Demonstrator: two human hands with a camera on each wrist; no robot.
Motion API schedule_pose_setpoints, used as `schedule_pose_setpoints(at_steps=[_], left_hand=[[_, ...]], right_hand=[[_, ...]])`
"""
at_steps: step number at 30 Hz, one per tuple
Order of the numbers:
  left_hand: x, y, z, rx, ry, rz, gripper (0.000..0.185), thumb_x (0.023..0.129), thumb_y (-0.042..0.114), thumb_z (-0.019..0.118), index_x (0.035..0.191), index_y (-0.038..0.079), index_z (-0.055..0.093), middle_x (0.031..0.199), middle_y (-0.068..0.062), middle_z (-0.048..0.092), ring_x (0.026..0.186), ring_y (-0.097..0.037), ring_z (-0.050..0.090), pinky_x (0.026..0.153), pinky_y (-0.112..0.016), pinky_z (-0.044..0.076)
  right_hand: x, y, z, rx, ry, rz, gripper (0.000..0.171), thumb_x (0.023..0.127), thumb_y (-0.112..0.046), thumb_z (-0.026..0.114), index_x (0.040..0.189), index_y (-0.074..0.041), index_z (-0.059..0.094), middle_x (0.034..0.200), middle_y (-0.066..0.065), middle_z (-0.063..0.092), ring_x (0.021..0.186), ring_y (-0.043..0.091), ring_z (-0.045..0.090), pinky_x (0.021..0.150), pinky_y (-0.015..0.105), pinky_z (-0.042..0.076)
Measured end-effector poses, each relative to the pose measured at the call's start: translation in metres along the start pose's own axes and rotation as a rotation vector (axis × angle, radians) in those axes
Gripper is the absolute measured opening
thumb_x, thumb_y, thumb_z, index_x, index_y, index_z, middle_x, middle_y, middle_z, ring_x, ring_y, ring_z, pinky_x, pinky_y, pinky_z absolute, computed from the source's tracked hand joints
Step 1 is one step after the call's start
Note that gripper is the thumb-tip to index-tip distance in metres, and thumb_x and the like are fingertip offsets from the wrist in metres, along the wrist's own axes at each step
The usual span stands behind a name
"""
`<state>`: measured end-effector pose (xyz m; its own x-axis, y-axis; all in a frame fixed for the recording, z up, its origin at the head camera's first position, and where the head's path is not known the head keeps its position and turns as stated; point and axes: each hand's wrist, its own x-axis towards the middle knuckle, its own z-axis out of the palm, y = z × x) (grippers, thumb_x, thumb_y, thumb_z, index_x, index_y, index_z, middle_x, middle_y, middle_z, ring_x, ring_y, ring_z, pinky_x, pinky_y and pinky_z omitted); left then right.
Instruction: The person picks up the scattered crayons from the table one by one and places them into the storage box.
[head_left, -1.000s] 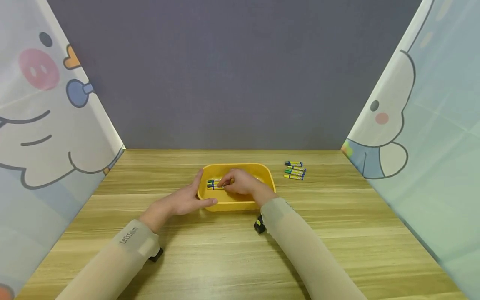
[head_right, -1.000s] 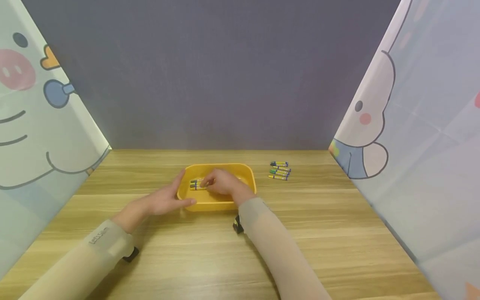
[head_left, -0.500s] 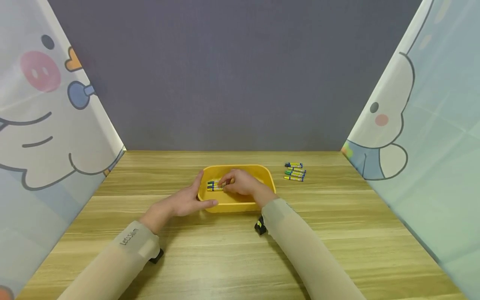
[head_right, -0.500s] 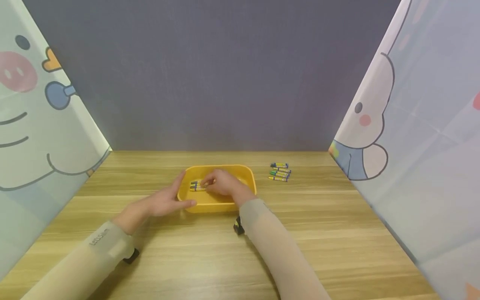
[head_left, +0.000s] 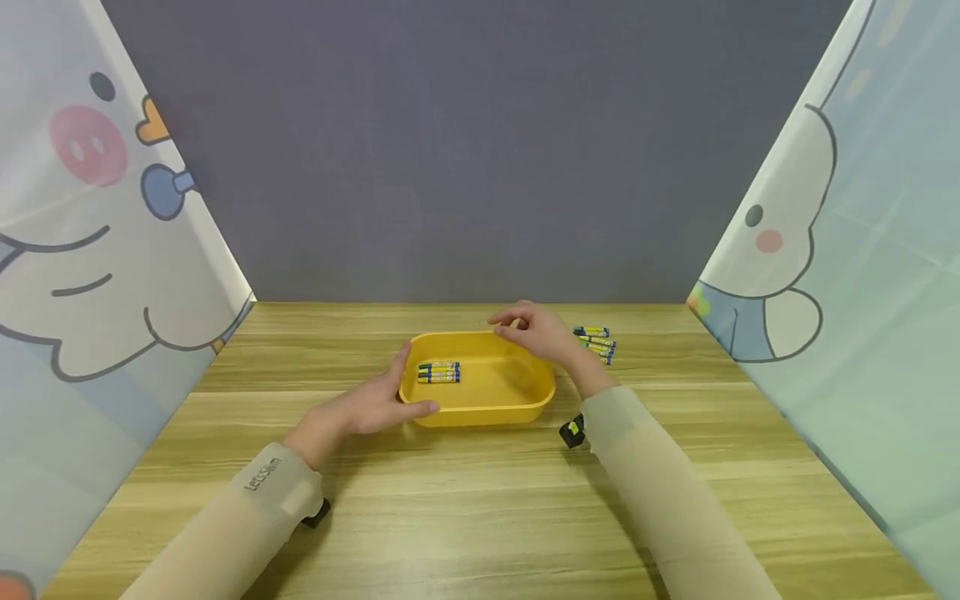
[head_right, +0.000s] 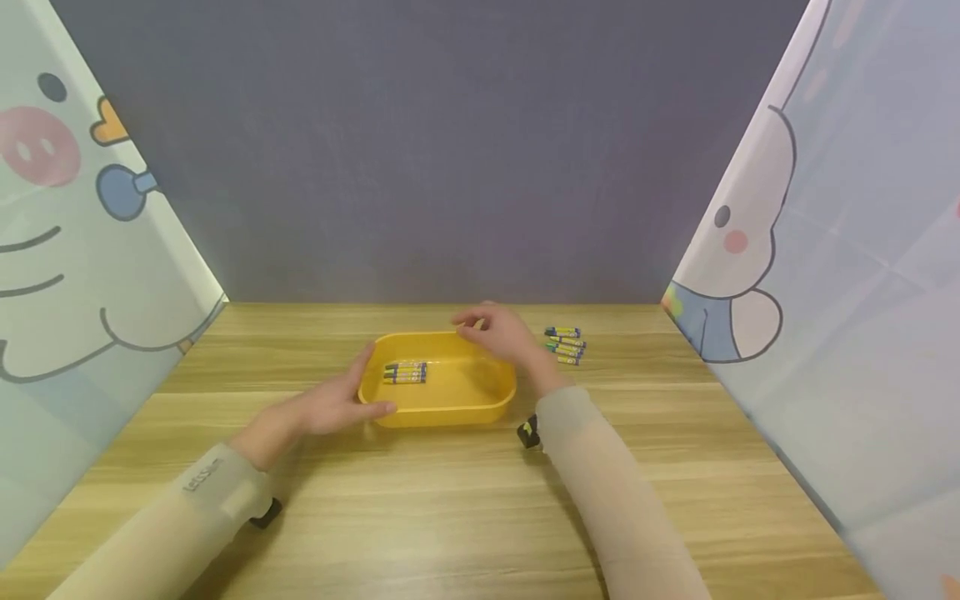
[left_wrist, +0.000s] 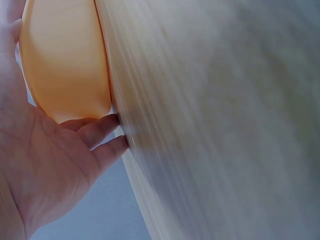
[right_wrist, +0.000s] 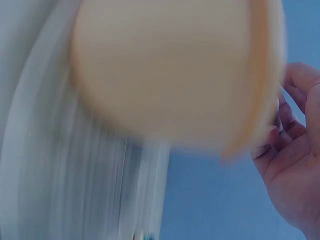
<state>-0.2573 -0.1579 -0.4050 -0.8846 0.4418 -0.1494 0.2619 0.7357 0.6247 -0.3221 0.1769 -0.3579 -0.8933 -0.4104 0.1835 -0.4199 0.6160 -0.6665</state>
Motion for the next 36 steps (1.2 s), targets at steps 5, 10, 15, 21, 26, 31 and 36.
schedule_pose_setpoints(at_steps=[5,10,15,21,26,31,36], left_hand=[[-0.001,-0.002,0.000,0.007,0.000,-0.014,0.134,0.095,0.080,0.066,0.174,0.020,-0.024,0.174,-0.033,0.033,0.151,-0.044,0.051,0.127,-0.064,0.038],[-0.001,-0.005,0.001,0.001,0.003,-0.007,0.134,0.095,0.079,0.067,0.174,0.019,-0.023,0.172,-0.032,0.039,0.150,-0.041,0.052,0.127,-0.064,0.037],[0.000,-0.005,0.001,0.017,0.003,-0.006,0.134,0.096,0.080,0.065,0.174,0.018,-0.024,0.174,-0.032,0.033,0.154,-0.045,0.048,0.127,-0.065,0.037],[0.000,-0.004,0.000,0.020,0.005,-0.002,0.134,0.096,0.080,0.065,0.174,0.018,-0.023,0.175,-0.032,0.032,0.155,-0.045,0.047,0.128,-0.065,0.036],[-0.001,-0.003,0.000,0.029,0.002,-0.013,0.133,0.095,0.081,0.064,0.174,0.020,-0.024,0.177,-0.032,0.027,0.157,-0.048,0.044,0.129,-0.065,0.035],[0.000,-0.001,0.001,0.034,-0.003,-0.018,0.133,0.095,0.083,0.063,0.174,0.022,-0.025,0.178,-0.031,0.021,0.159,-0.050,0.039,0.129,-0.066,0.034],[0.000,-0.001,0.001,0.036,-0.006,-0.020,0.132,0.095,0.083,0.062,0.173,0.022,-0.026,0.179,-0.031,0.021,0.159,-0.050,0.039,0.129,-0.066,0.034]], right_hand=[[-0.021,0.047,-0.033,-0.062,0.021,0.061,0.030,0.111,-0.026,0.068,0.135,-0.011,0.078,0.126,0.013,0.073,0.072,0.017,0.052,0.065,0.030,0.048],[-0.046,0.092,-0.058,-0.098,-0.015,0.104,0.028,0.108,-0.011,0.068,0.133,-0.002,0.078,0.134,0.024,0.073,0.090,0.026,0.069,0.076,0.034,0.058],[-0.067,0.122,-0.074,-0.158,-0.053,0.183,0.026,0.106,-0.008,0.070,0.130,-0.002,0.079,0.135,0.024,0.075,0.112,0.035,0.071,0.090,0.042,0.058],[-0.075,0.135,-0.083,-0.202,-0.063,0.196,0.029,0.105,-0.010,0.074,0.131,-0.001,0.078,0.124,0.021,0.078,0.108,0.033,0.072,0.092,0.048,0.058],[-0.076,0.133,-0.084,-0.214,-0.078,0.204,0.031,0.103,-0.011,0.075,0.132,0.000,0.078,0.123,0.021,0.079,0.107,0.030,0.072,0.088,0.040,0.057],[-0.076,0.133,-0.084,-0.224,-0.086,0.218,0.032,0.103,-0.012,0.075,0.133,-0.001,0.077,0.123,0.021,0.078,0.105,0.029,0.071,0.081,0.033,0.054],[-0.077,0.131,-0.084,-0.221,-0.079,0.209,0.030,0.103,-0.009,0.074,0.131,0.000,0.078,0.118,0.020,0.077,0.099,0.026,0.069,0.078,0.032,0.053]])
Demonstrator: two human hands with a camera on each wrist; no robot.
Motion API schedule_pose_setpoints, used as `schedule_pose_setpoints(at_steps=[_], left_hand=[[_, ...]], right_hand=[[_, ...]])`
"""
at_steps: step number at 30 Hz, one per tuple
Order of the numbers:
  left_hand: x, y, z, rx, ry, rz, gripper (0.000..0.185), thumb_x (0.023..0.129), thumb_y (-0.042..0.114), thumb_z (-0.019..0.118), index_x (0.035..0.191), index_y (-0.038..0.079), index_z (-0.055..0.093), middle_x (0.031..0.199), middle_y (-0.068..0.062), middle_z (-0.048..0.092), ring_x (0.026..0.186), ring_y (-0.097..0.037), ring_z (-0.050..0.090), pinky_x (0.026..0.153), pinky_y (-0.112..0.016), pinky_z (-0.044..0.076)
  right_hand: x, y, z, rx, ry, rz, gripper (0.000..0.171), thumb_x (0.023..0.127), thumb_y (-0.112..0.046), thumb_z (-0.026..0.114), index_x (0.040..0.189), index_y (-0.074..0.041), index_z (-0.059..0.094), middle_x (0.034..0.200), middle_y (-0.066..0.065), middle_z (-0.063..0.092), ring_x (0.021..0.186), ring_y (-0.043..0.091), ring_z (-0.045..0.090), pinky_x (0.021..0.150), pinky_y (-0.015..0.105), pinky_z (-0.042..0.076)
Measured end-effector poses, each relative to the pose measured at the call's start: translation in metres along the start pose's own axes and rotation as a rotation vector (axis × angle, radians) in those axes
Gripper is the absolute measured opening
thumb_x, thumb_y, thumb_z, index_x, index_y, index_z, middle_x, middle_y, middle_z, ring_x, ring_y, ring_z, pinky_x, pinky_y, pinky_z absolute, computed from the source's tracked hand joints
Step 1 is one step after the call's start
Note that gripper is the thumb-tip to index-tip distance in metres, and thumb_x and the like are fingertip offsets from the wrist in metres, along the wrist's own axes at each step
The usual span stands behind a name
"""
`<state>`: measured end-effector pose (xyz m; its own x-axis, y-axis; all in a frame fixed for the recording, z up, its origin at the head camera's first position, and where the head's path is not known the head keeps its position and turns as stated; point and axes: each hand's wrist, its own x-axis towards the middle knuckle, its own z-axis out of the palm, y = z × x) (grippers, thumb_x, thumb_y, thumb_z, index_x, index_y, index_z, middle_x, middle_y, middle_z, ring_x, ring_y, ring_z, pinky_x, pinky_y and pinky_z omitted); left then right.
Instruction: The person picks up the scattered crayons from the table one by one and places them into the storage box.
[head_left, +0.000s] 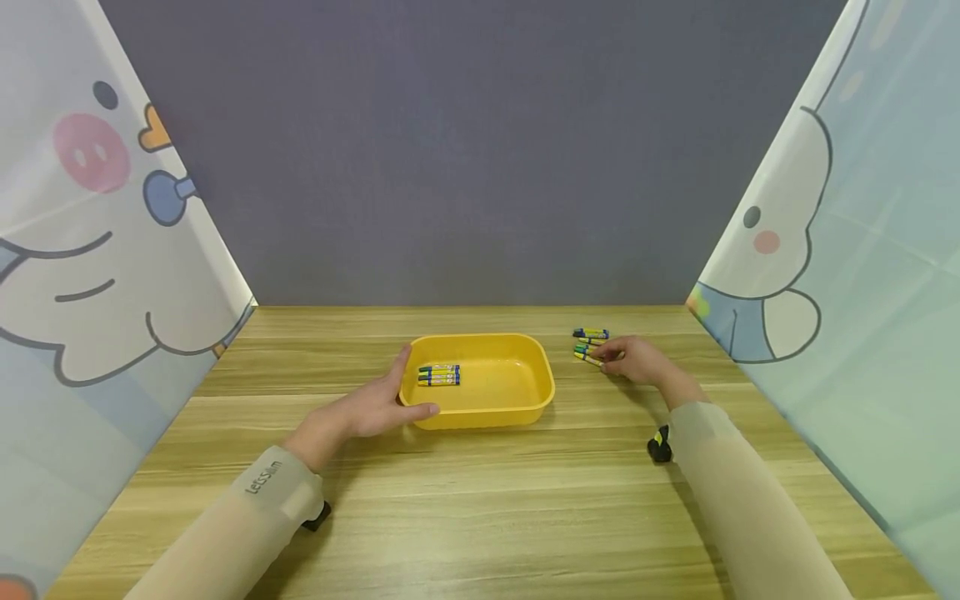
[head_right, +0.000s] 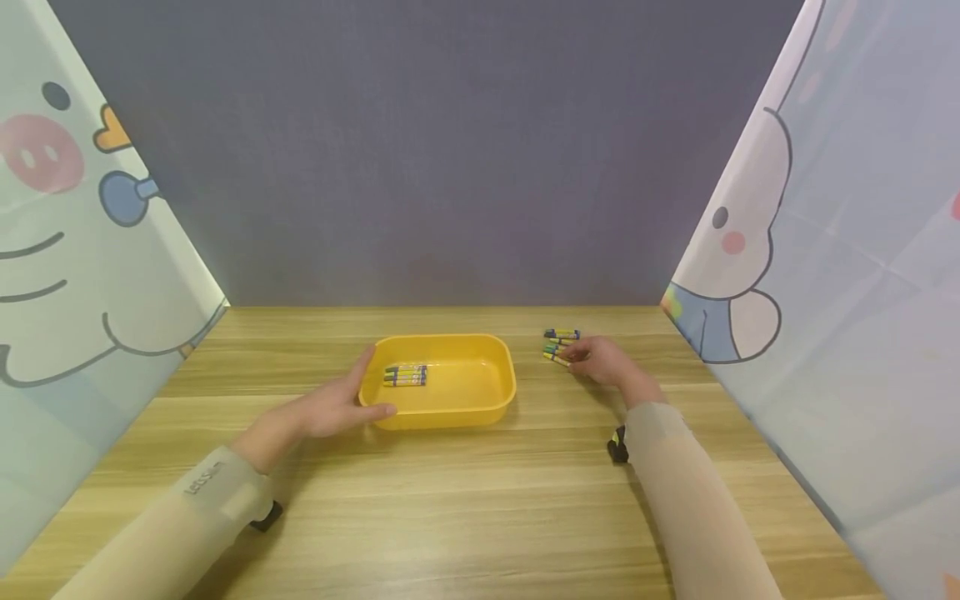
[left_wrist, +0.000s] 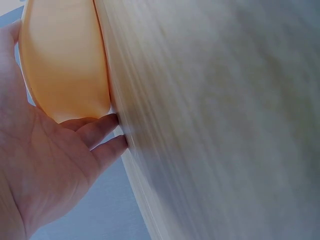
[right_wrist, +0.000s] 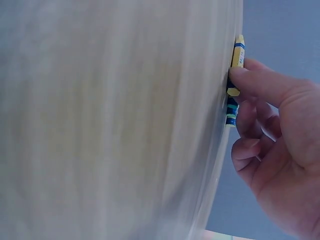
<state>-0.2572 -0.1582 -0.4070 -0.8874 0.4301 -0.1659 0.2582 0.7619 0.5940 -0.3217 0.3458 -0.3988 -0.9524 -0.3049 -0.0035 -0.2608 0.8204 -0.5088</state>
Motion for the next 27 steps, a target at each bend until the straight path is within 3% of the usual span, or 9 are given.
schedule_pose_setpoints(at_steps=[5,10,14,19,27], left_hand=[[0.000,0.000,0.001,0.001,0.001,-0.001,0.133,0.095,0.084,0.062,0.173,0.022,-0.026,0.177,-0.031,0.026,0.158,-0.049,0.042,0.128,-0.066,0.035],[0.000,0.000,0.000,-0.002,0.004,-0.005,0.133,0.095,0.084,0.062,0.173,0.023,-0.026,0.177,-0.032,0.027,0.157,-0.050,0.043,0.128,-0.066,0.036],[0.000,-0.001,0.000,-0.002,0.005,-0.005,0.133,0.094,0.084,0.063,0.173,0.023,-0.026,0.177,-0.032,0.027,0.157,-0.050,0.044,0.127,-0.066,0.036],[0.001,-0.001,0.000,-0.003,0.009,-0.009,0.133,0.094,0.084,0.063,0.174,0.023,-0.025,0.175,-0.032,0.033,0.154,-0.048,0.048,0.126,-0.065,0.038],[0.000,-0.001,0.000,-0.001,0.001,-0.013,0.134,0.094,0.085,0.062,0.174,0.022,-0.024,0.177,-0.032,0.025,0.158,-0.050,0.041,0.128,-0.066,0.035]], right_hand=[[0.000,-0.003,0.001,0.011,-0.002,0.008,0.030,0.104,-0.009,0.071,0.132,-0.002,0.078,0.112,0.016,0.076,0.082,0.018,0.064,0.070,0.031,0.053],[0.004,-0.016,0.002,0.024,0.034,-0.037,0.029,0.107,-0.013,0.068,0.133,-0.006,0.078,0.114,0.015,0.074,0.082,0.018,0.058,0.070,0.032,0.050],[0.008,-0.037,0.001,0.075,0.073,-0.080,0.029,0.108,-0.014,0.068,0.134,-0.008,0.078,0.120,0.017,0.072,0.083,0.020,0.057,0.068,0.030,0.049],[0.015,-0.067,0.002,0.070,0.115,-0.136,0.027,0.107,-0.016,0.070,0.132,-0.014,0.080,0.115,0.012,0.073,0.077,0.018,0.054,0.065,0.030,0.047],[0.025,-0.112,0.019,0.113,0.070,-0.169,0.025,0.107,-0.020,0.071,0.130,-0.021,0.082,0.116,0.008,0.073,0.069,0.017,0.051,0.061,0.029,0.045]])
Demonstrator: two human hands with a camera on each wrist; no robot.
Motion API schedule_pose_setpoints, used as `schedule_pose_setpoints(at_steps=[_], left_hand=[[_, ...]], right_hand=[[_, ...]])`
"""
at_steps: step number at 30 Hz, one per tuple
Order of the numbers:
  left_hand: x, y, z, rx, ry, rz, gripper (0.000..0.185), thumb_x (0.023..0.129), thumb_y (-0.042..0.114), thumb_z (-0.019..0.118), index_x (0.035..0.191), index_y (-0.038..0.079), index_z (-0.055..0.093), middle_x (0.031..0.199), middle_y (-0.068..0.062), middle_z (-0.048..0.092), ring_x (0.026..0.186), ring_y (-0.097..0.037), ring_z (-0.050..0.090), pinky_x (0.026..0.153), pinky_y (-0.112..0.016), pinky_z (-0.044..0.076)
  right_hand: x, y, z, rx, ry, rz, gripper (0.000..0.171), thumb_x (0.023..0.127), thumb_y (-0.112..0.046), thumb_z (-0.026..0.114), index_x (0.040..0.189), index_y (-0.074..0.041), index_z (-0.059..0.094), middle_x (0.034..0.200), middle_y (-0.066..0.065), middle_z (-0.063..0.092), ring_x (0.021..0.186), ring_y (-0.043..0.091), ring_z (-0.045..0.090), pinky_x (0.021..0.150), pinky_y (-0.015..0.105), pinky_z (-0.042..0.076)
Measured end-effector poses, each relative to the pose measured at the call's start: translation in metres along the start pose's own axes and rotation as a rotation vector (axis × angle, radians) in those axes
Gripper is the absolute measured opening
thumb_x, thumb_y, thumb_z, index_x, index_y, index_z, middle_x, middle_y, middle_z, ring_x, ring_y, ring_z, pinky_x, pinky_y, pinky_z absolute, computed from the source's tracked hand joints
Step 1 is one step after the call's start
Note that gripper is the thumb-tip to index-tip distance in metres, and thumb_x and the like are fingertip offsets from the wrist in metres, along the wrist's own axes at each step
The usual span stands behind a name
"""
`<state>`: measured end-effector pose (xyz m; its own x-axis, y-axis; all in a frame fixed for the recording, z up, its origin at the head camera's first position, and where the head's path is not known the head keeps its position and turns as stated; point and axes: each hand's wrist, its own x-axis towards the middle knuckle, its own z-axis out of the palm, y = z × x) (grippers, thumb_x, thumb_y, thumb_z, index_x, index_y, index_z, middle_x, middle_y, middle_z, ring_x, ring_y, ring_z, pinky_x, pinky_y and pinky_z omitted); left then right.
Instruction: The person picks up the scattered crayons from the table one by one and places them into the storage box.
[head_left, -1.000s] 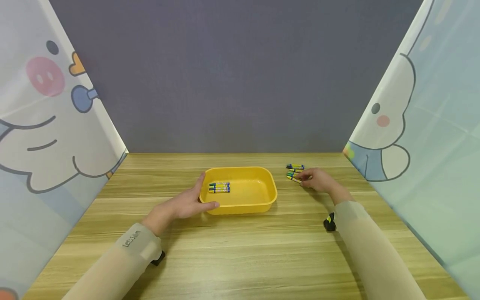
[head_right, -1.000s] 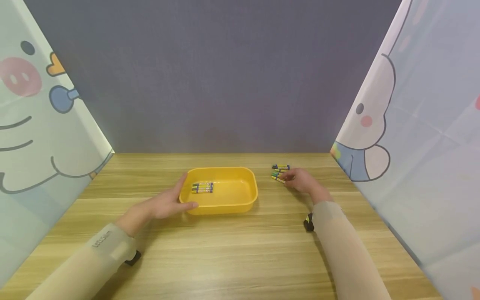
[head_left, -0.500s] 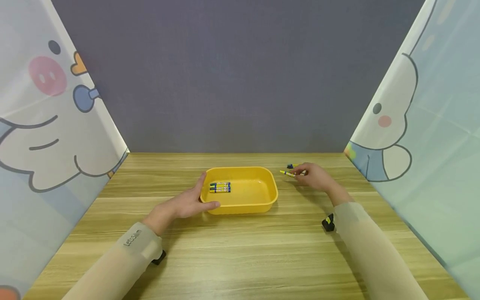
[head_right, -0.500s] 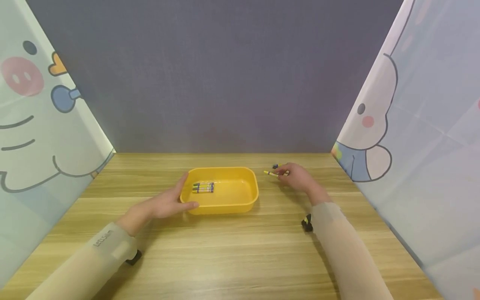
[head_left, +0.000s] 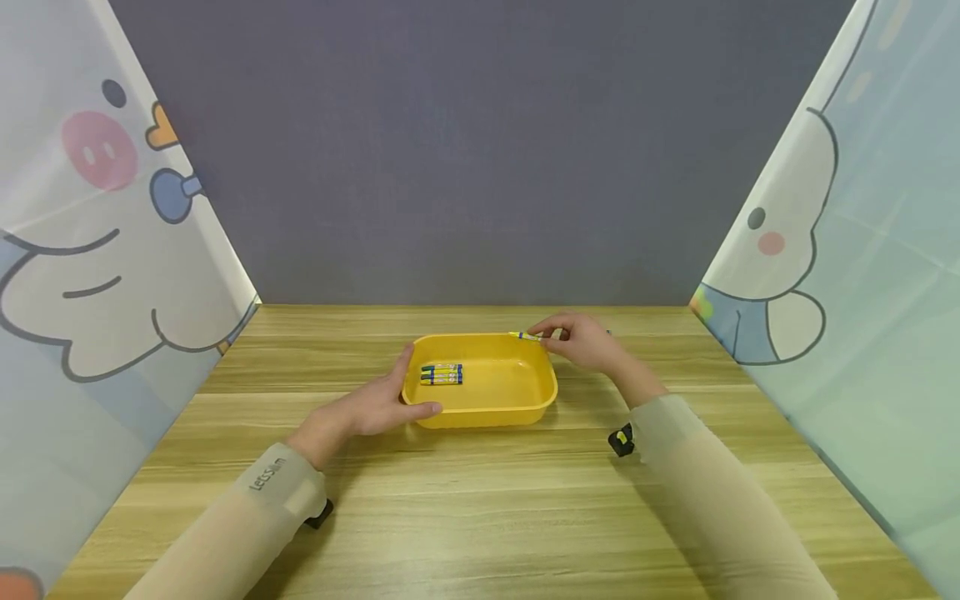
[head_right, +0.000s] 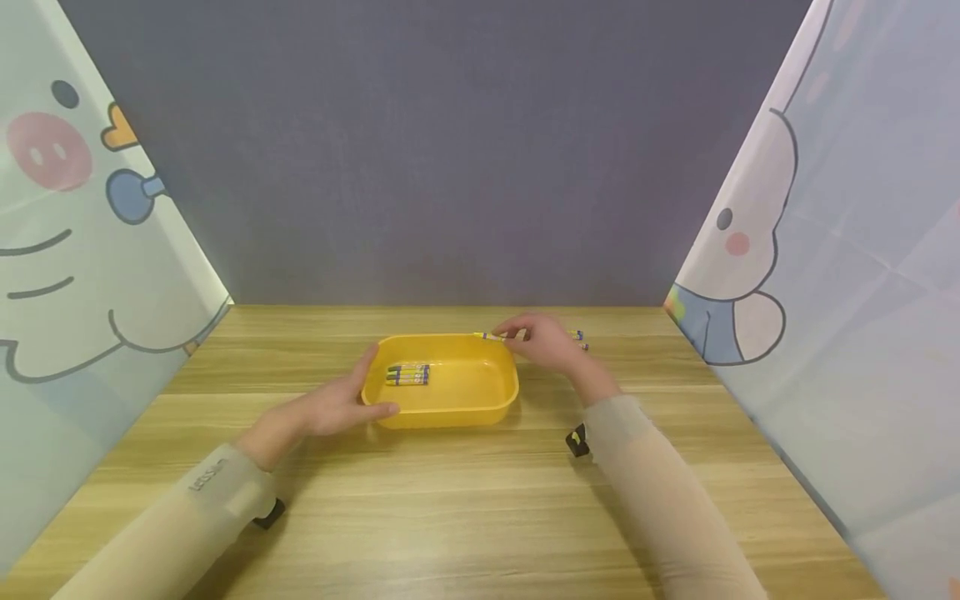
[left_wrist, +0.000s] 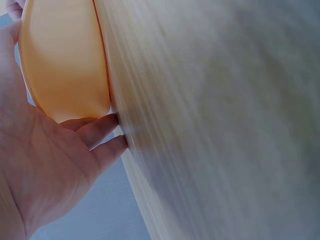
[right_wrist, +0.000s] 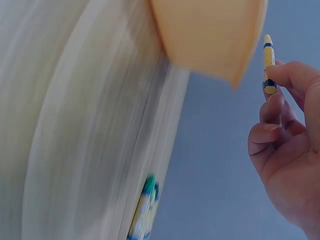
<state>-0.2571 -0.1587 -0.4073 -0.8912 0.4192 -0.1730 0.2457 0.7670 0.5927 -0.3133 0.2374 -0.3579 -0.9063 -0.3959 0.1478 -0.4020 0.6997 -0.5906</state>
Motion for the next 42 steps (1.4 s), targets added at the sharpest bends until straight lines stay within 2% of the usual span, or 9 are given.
schedule_pose_setpoints(at_steps=[4,7,12,17,22,29,35,42], left_hand=[[0.001,0.000,0.001,-0.005,0.003,0.000,0.134,0.094,0.085,0.063,0.174,0.021,-0.023,0.177,-0.032,0.028,0.157,-0.048,0.045,0.128,-0.065,0.036],[0.002,0.001,0.001,-0.016,0.010,0.003,0.135,0.094,0.083,0.065,0.175,0.019,-0.022,0.174,-0.032,0.035,0.152,-0.043,0.052,0.126,-0.064,0.039],[0.001,0.001,0.001,-0.023,0.018,0.007,0.135,0.094,0.082,0.066,0.175,0.017,-0.020,0.173,-0.032,0.037,0.148,-0.040,0.055,0.126,-0.063,0.040],[0.002,0.002,0.002,-0.009,0.020,0.021,0.135,0.094,0.082,0.065,0.175,0.016,-0.020,0.173,-0.033,0.036,0.148,-0.044,0.055,0.125,-0.064,0.041],[0.001,0.001,0.001,-0.006,0.018,0.020,0.134,0.094,0.082,0.065,0.175,0.019,-0.021,0.174,-0.031,0.036,0.148,-0.042,0.056,0.125,-0.063,0.042],[0.000,0.001,0.001,-0.007,0.001,0.014,0.133,0.095,0.084,0.062,0.174,0.020,-0.024,0.176,-0.031,0.030,0.149,-0.044,0.054,0.124,-0.064,0.042],[0.000,0.003,0.001,0.004,0.003,0.024,0.134,0.095,0.084,0.062,0.174,0.018,-0.024,0.175,-0.033,0.030,0.151,-0.049,0.051,0.124,-0.065,0.041],[0.000,0.002,0.000,0.004,0.008,0.028,0.133,0.096,0.083,0.062,0.174,0.016,-0.023,0.176,-0.033,0.027,0.152,-0.049,0.049,0.125,-0.065,0.040]], right_hand=[[0.008,-0.018,0.016,0.016,-0.041,-0.047,0.025,0.107,-0.016,0.071,0.129,-0.020,0.082,0.116,0.007,0.073,0.070,0.016,0.050,0.065,0.030,0.045],[0.014,-0.031,0.030,0.029,-0.076,-0.088,0.025,0.107,-0.014,0.071,0.129,-0.018,0.082,0.115,0.006,0.072,0.077,0.017,0.051,0.071,0.032,0.047],[0.026,-0.046,0.055,0.029,-0.124,-0.129,0.024,0.108,-0.015,0.071,0.128,-0.019,0.082,0.115,0.002,0.071,0.088,0.017,0.056,0.081,0.032,0.052],[0.035,-0.057,0.078,0.027,-0.151,-0.137,0.023,0.107,-0.016,0.071,0.127,-0.021,0.083,0.119,0.001,0.072,0.094,0.017,0.059,0.086,0.033,0.054],[0.043,-0.067,0.096,0.045,-0.162,-0.126,0.023,0.107,-0.018,0.072,0.127,-0.023,0.083,0.122,-0.003,0.073,0.097,0.017,0.058,0.087,0.033,0.052],[0.051,-0.078,0.111,0.078,-0.168,-0.105,0.024,0.106,-0.014,0.071,0.127,-0.019,0.082,0.113,0.000,0.073,0.093,0.016,0.058,0.082,0.030,0.051],[0.054,-0.073,0.119,0.128,-0.182,-0.081,0.023,0.103,-0.007,0.073,0.120,-0.016,0.085,0.113,0.002,0.079,0.088,0.014,0.059,0.080,0.027,0.050],[0.053,-0.071,0.119,0.089,-0.246,-0.083,0.021,0.101,-0.007,0.075,0.113,-0.018,0.088,0.108,0.000,0.077,0.097,0.014,0.063,0.089,0.028,0.053]])
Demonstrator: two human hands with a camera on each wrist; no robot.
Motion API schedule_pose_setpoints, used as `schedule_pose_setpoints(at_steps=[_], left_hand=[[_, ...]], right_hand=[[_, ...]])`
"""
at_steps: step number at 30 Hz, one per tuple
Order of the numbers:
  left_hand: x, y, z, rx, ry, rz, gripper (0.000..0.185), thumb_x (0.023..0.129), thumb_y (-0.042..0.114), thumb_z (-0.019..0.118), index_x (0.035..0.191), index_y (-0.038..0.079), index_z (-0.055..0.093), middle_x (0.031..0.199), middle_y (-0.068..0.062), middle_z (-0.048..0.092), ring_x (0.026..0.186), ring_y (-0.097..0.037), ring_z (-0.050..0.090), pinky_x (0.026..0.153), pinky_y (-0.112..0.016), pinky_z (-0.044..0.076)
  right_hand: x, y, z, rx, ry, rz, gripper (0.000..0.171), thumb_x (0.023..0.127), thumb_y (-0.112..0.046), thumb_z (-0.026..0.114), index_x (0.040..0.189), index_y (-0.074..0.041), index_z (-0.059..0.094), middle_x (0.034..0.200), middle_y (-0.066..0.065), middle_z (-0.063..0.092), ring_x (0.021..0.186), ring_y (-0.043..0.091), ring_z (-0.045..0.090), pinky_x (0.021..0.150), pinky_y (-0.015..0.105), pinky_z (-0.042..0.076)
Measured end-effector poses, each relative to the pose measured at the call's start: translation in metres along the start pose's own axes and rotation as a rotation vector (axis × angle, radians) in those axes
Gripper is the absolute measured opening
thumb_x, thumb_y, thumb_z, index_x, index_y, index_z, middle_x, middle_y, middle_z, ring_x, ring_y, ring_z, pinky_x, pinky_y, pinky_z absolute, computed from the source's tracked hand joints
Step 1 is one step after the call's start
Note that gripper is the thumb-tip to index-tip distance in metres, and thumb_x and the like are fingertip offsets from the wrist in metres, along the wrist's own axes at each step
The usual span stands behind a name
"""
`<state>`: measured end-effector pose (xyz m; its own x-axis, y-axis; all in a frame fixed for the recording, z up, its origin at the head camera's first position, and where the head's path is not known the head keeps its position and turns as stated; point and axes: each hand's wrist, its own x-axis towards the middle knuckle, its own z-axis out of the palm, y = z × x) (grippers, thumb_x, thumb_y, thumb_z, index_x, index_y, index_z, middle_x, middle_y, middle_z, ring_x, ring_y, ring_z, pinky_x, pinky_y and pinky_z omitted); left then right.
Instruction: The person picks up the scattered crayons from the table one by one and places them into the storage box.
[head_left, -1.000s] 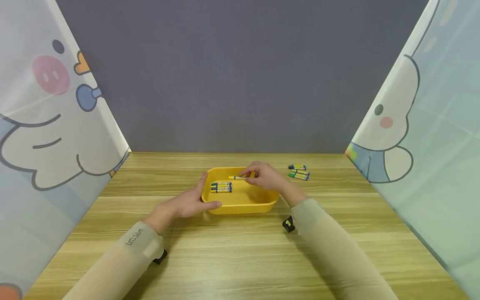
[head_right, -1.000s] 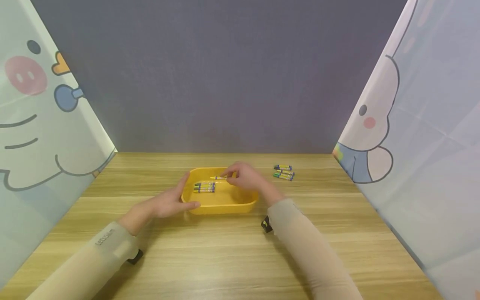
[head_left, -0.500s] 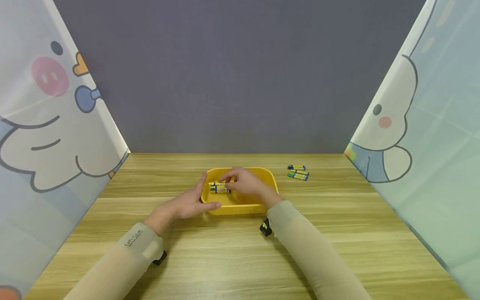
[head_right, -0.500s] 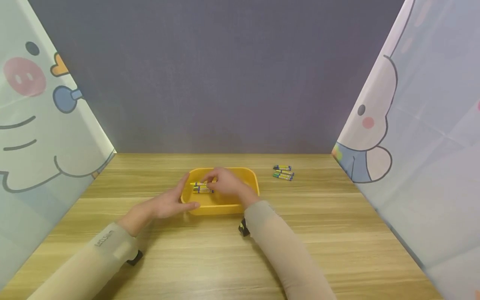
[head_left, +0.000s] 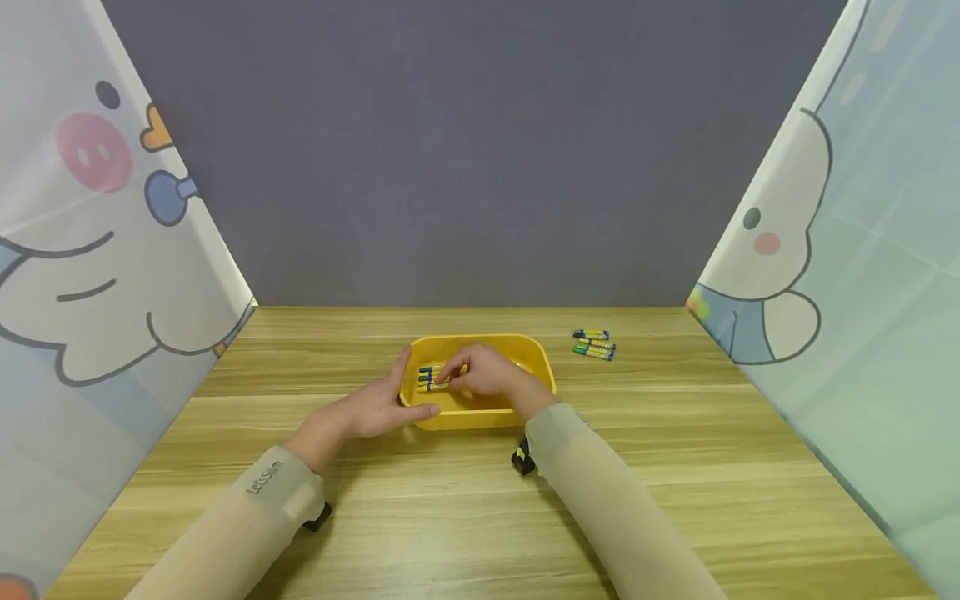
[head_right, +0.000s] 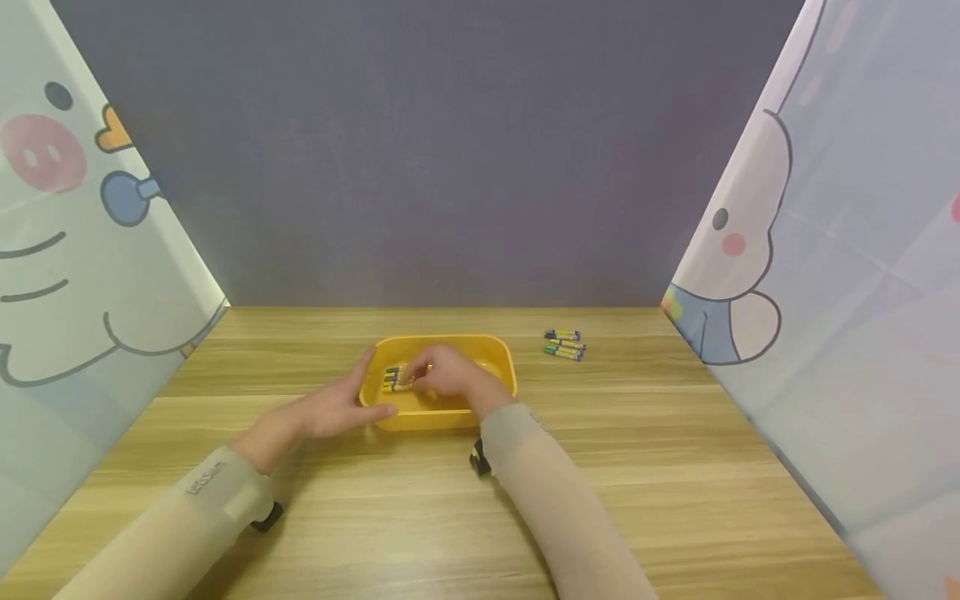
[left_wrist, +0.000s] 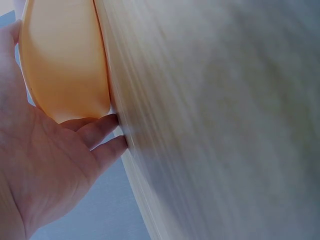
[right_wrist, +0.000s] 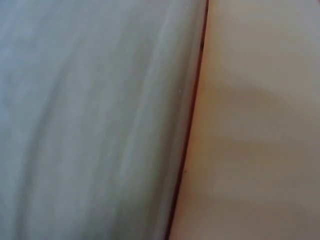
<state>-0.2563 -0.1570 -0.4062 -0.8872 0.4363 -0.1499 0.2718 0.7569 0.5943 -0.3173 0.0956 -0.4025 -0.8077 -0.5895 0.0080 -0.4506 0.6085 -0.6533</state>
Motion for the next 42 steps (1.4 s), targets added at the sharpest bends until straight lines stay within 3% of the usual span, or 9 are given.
schedule_pose_setpoints(at_steps=[4,15,28,35,42], left_hand=[[-0.001,-0.001,-0.001,-0.003,-0.002,-0.009,0.134,0.095,0.084,0.062,0.174,0.017,-0.023,0.176,-0.032,0.028,0.152,-0.047,0.051,0.125,-0.064,0.041],[-0.001,-0.001,-0.002,-0.013,-0.003,-0.006,0.133,0.096,0.082,0.063,0.173,0.017,-0.025,0.176,-0.033,0.027,0.151,-0.047,0.052,0.123,-0.065,0.042],[-0.003,0.002,-0.001,-0.016,-0.008,-0.003,0.132,0.097,0.079,0.063,0.174,0.015,-0.023,0.176,-0.034,0.026,0.152,-0.050,0.050,0.125,-0.067,0.040],[-0.002,0.001,0.001,-0.017,0.008,0.002,0.132,0.097,0.079,0.064,0.174,0.014,-0.022,0.172,-0.035,0.036,0.149,-0.045,0.054,0.125,-0.065,0.040],[-0.001,0.003,0.001,-0.007,0.003,-0.008,0.133,0.096,0.080,0.064,0.174,0.015,-0.022,0.173,-0.034,0.035,0.149,-0.044,0.054,0.126,-0.063,0.040]], right_hand=[[0.000,0.000,0.000,-0.025,-0.014,0.024,0.021,0.101,-0.007,0.076,0.113,-0.018,0.088,0.110,0.000,0.076,0.098,0.012,0.063,0.091,0.028,0.054],[0.003,0.001,0.001,-0.057,-0.022,0.017,0.018,0.102,-0.008,0.078,0.114,-0.017,0.088,0.103,0.000,0.077,0.087,0.011,0.058,0.081,0.024,0.050],[-0.001,-0.005,-0.002,-0.001,0.011,0.022,0.018,0.104,-0.014,0.076,0.119,-0.018,0.086,0.106,-0.003,0.077,0.088,0.014,0.059,0.081,0.028,0.051],[-0.014,-0.004,-0.038,-0.017,0.126,-0.055,0.023,0.107,-0.020,0.073,0.126,-0.009,0.083,0.121,0.006,0.076,0.098,0.016,0.062,0.087,0.033,0.055],[-0.051,0.035,-0.093,-0.011,0.233,0.062,0.030,0.111,-0.026,0.068,0.134,-0.013,0.080,0.124,0.009,0.074,0.094,0.024,0.058,0.080,0.035,0.050]])
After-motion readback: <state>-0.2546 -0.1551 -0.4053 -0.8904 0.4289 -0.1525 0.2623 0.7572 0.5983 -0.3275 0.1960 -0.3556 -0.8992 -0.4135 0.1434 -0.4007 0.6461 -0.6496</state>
